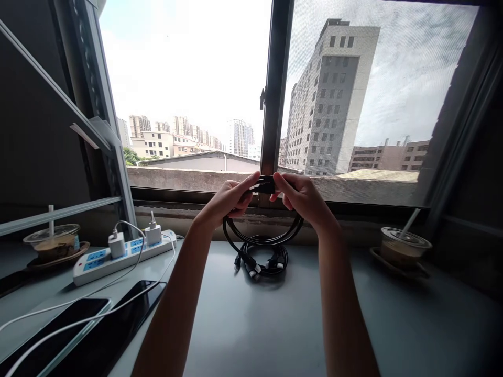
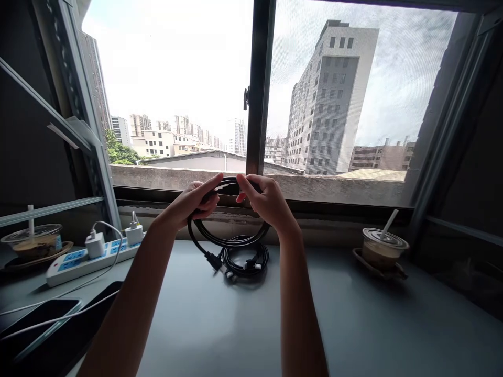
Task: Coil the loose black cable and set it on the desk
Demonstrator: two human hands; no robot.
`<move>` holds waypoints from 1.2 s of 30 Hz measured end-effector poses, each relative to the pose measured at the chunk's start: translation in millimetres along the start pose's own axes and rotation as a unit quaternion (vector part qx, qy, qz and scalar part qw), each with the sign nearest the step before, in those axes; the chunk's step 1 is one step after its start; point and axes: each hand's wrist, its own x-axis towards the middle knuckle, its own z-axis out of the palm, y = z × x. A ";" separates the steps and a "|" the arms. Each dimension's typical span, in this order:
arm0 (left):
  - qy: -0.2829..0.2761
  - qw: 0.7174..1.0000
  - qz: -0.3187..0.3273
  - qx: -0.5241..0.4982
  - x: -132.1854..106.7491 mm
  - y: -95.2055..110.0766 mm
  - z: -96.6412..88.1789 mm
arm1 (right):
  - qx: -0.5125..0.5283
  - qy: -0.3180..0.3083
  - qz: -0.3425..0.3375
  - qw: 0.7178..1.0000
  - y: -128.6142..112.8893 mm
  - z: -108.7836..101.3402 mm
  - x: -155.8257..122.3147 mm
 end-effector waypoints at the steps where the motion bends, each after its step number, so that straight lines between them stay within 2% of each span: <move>1: -0.005 1.000 0.000 0.001 0.1 -0.5 -0.9 | 0.012 -0.022 0.010 1.000 -1.1 -0.6 -0.8; 3: -0.012 1.000 0.000 0.006 0.6 -2.2 -2.1 | 0.024 -0.036 0.021 0.999 -1.9 -1.2 -1.5; 6: -0.005 1.000 -0.004 0.003 2.5 -5.1 -2.1 | 0.002 0.007 0.006 1.000 -1.9 0.2 -0.2; 8: 0.008 1.000 -0.009 -0.004 4.2 -6.7 -1.1 | -0.015 0.042 -0.036 0.998 -2.5 1.6 1.0; 10: 0.002 1.000 -0.014 -0.028 5.9 -7.8 0.1 | -0.037 0.047 -0.083 0.995 -3.4 2.4 1.6; 12: -0.032 0.996 -0.023 -0.077 7.7 -8.7 1.0 | -0.072 0.035 -0.106 0.991 -3.3 2.1 1.4; 16: -0.113 0.974 -0.057 -0.190 11.9 -13.2 1.1 | -0.119 0.039 -0.084 0.989 2.9 0.3 2.1; 20: -0.135 0.947 -0.086 -0.277 15.8 -19.7 1.9 | -0.139 0.069 -0.065 0.986 12.4 -0.3 5.4; 27: -0.137 0.924 -0.111 -0.339 16.2 -17.6 11.0 | -0.105 0.165 -0.048 0.980 20.8 -2.0 6.4; 30: -0.119 0.916 -0.108 -0.367 16.1 -15.7 13.3 | -0.094 0.205 -0.040 0.973 26.8 -6.1 7.1; 36: -0.061 0.922 -0.071 -0.376 23.1 -24.5 13.7 | -0.070 0.373 -0.014 0.925 55.4 -11.2 15.0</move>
